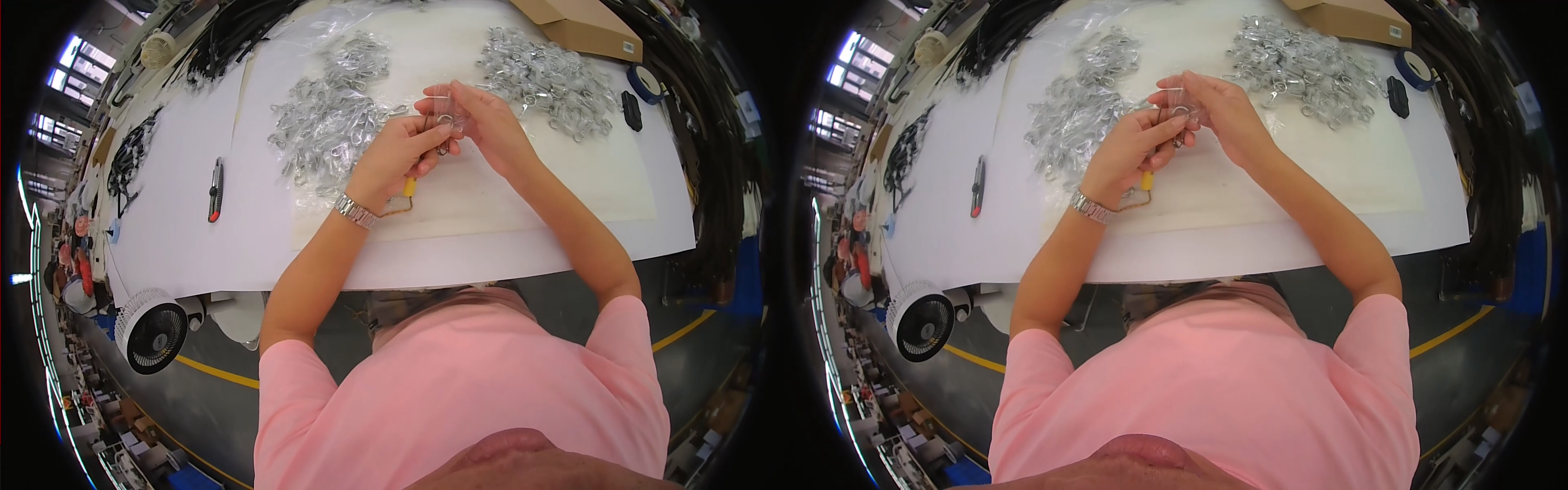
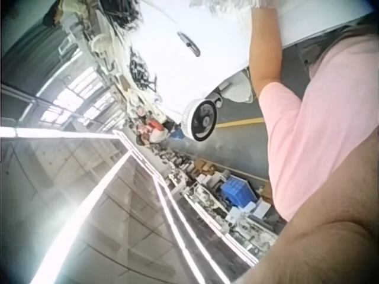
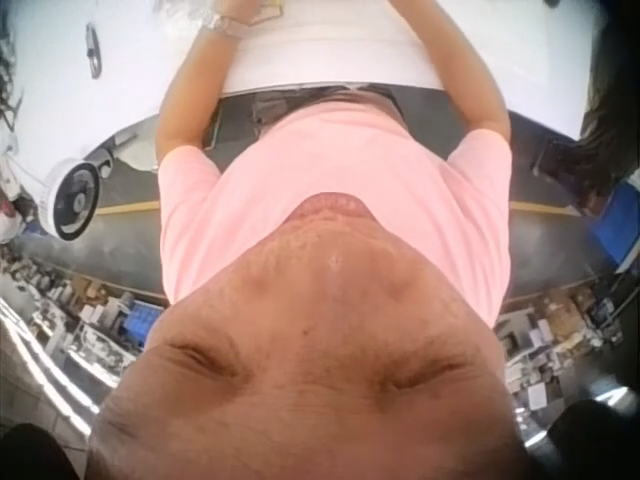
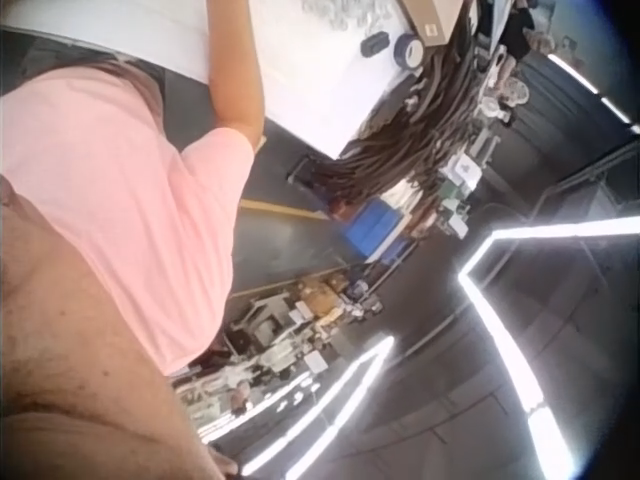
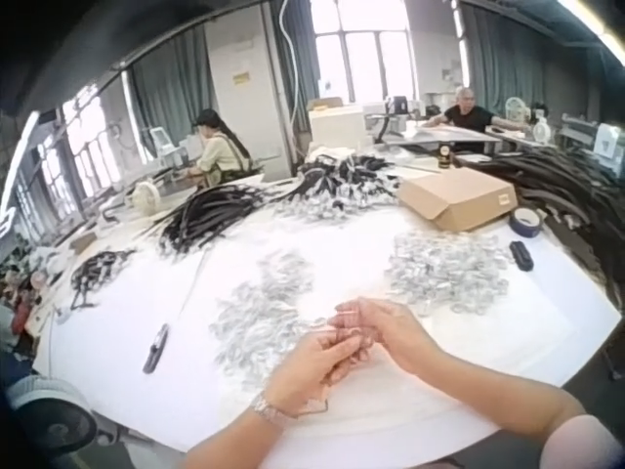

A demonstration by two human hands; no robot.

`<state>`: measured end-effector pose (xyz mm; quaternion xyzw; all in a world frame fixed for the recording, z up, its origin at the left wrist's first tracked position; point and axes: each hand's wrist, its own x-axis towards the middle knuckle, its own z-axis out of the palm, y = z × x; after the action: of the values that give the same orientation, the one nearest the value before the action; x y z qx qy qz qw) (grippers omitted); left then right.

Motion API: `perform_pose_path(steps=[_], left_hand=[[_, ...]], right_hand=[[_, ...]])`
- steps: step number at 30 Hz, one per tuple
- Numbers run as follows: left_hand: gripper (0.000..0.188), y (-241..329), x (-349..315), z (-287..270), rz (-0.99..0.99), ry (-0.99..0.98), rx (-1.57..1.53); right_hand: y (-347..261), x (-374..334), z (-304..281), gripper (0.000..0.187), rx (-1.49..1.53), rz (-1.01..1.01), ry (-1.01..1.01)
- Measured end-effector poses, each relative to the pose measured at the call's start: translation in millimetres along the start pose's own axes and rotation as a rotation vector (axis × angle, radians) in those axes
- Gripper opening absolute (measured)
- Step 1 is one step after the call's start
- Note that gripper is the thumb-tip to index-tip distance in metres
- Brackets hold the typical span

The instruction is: The recorder is attaching small metal clasps or hooks to a thin chain or wire using a metal pick for alignment.

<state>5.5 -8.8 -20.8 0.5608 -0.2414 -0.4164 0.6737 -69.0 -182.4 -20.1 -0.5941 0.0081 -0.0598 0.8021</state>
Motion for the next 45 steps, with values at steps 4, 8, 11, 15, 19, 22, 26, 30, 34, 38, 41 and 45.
perform_pose_path(steps=[4, 8, 11, 15, 19, 22, 26, 30, 34, 38, 41, 45], left_hand=[[0.018, -1.7, 1.2, -1.4, 0.031, 0.052, 0.051], [0.02, 5.0, 2.9, -7.5, 0.078, 0.138, 0.138], [0.019, 5.9, 1.9, -6.9, 0.108, 0.195, 0.144], [0.017, 11.1, -1.8, 3.3, 0.113, 0.202, 0.34], [0.017, 9.6, -2.4, 4.5, 0.098, 0.171, 0.399], [0.018, 8.6, -2.5, 3.6, 0.157, 0.249, 0.341], [0.02, 20.5, -6.3, 2.6, 0.147, 0.34, 0.423], [0.021, 17.5, -5.5, 2.1, 0.152, 0.33, 0.258], [0.022, 19.4, -6.0, 8.8, 0.226, 0.367, 0.189], [0.022, 13.2, -3.2, 3.7, 0.295, 0.364, 0.198], [0.021, 14.2, -4.6, 8.2, 0.332, 0.4, 0.25], [0.017, 14.3, -6.2, 16.9, 0.344, 0.448, 0.287]], right_hand=[[7.5, -1.1, -11.8, 0.039, 0.061, 0.06, 0.059], [9.0, 0.7, -10.5, 0.035, 0.028, 0.071, 0.106], [6.0, -0.3, -8.6, 0.036, 0.093, 0.078, 0.202], [5.2, -2.4, -11.1, 0.039, 0.12, 0.061, 0.058], [7.5, -5.5, -11.6, 0.04, 0.156, 0.109, 0.037], [2.1, -6.1, -5.9, 0.039, 0.198, 0.086, 0.096], [-1.1, -6.7, -7.7, 0.04, 0.234, 0.073, 0.247], [-0.6, -7.6, -2.4, 0.04, 0.214, 0.078, 0.238], [4.0, -7.9, -3.1, 0.041, 0.189, 0.079, 0.22], [4.6, -8.2, -1.5, 0.041, 0.207, 0.032, 0.168], [-0.2, -9.4, 1.6, 0.04, 0.239, 0.036, 0.174], [1.6, -12.8, 4.3, 0.04, 0.222, 0.032, 0.156]])
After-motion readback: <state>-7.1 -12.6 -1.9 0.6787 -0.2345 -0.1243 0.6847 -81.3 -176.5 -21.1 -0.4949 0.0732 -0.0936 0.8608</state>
